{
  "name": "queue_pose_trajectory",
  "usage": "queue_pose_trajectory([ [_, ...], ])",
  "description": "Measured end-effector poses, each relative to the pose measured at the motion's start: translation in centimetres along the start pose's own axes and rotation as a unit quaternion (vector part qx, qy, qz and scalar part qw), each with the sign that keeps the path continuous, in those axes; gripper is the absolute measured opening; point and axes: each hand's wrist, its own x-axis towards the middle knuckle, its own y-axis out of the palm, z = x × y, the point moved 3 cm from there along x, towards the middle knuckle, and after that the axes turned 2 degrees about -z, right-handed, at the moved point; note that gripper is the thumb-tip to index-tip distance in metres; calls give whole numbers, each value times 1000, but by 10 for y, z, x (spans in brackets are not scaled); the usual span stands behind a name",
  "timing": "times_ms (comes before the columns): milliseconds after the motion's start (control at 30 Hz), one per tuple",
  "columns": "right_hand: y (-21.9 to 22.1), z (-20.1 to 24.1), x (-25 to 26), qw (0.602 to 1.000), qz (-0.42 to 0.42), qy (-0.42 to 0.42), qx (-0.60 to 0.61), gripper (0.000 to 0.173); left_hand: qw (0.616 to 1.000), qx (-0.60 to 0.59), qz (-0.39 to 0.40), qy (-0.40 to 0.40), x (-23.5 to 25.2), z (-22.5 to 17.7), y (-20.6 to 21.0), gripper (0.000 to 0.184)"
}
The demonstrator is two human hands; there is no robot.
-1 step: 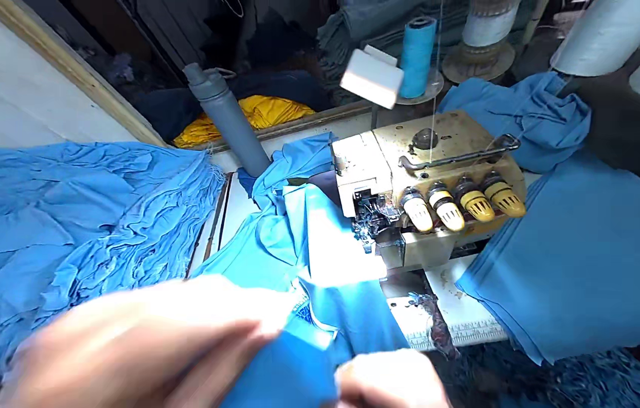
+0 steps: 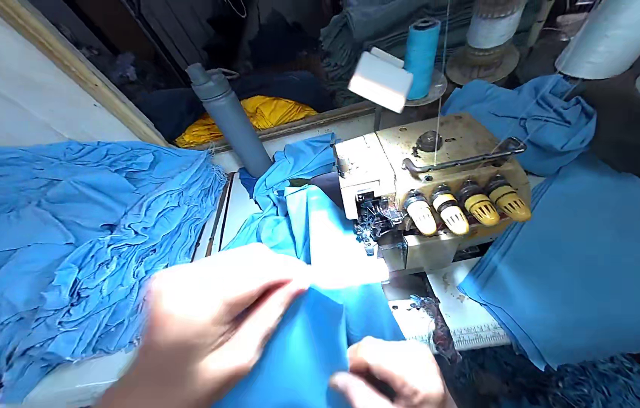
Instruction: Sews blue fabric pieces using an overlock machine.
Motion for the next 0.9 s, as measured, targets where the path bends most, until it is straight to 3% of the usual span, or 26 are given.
queue_pose_trajectory([
  [100, -6, -52, -17, 994, -55, 93, -20, 10, 998, -35, -15, -55, 6, 37, 74, 16],
  [233, -12, -73, -29, 984, -66, 161, -35, 12, 990, -61, 15, -123, -3, 60, 116, 20],
  [467, -18, -79, -31, 977, -94, 193, 6, 6, 989, -74, 58, -118, -5, 62, 122, 15],
  [533, -18, -79, -31, 976, -93, 196, 10, 6, 988, -100, 38, -110, -6, 60, 123, 12],
  [700, -23, -82, -35, 981, -133, 114, -83, 7, 986, -132, 19, -104, 5, 59, 122, 14],
  [900, -23, -91, -37, 979, -158, 123, -40, 6, 987, -88, 36, -132, 14, 64, 135, 12],
])
